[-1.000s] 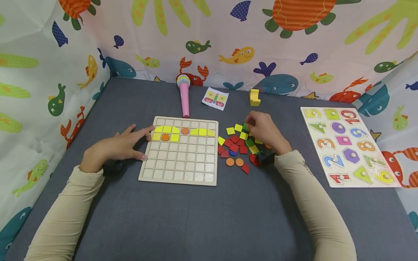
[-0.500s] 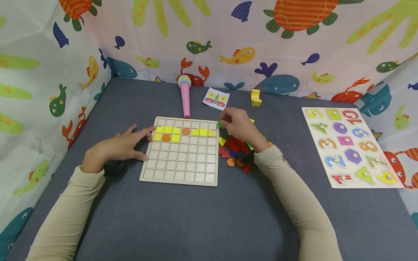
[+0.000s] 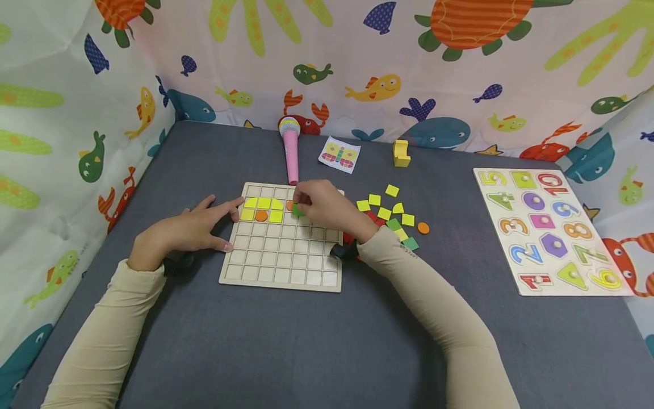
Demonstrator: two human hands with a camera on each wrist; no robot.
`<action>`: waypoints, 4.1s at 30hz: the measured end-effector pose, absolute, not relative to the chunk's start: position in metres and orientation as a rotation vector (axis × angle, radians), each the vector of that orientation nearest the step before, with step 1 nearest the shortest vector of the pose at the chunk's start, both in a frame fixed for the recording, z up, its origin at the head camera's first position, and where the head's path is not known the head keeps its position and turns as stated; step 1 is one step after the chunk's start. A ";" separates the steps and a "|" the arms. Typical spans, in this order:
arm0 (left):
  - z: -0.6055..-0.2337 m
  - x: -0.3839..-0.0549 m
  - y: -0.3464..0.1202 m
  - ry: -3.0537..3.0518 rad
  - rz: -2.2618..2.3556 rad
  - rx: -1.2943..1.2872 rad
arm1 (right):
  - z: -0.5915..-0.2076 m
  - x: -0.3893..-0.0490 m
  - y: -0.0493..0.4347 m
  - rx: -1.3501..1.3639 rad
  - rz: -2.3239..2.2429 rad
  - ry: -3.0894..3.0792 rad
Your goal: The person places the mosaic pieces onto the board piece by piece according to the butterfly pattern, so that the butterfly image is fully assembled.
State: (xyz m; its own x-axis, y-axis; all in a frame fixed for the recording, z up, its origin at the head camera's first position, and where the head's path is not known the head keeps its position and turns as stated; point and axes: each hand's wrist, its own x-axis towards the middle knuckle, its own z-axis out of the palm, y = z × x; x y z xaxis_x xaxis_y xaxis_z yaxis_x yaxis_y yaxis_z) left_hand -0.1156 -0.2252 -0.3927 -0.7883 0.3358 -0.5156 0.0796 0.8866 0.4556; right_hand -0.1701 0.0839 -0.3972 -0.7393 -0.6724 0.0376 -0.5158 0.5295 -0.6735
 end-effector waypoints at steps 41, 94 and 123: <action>-0.390 -0.114 -0.225 2.441 0.578 0.303 | -0.399 -0.170 0.129 -1.025 -0.914 2.656; -0.394 -0.115 -0.226 2.451 0.577 0.329 | -0.398 -0.192 0.222 -0.427 -0.878 2.960; -0.391 -0.114 -0.226 2.448 0.590 0.320 | -0.401 -0.157 0.112 -0.904 -1.045 2.642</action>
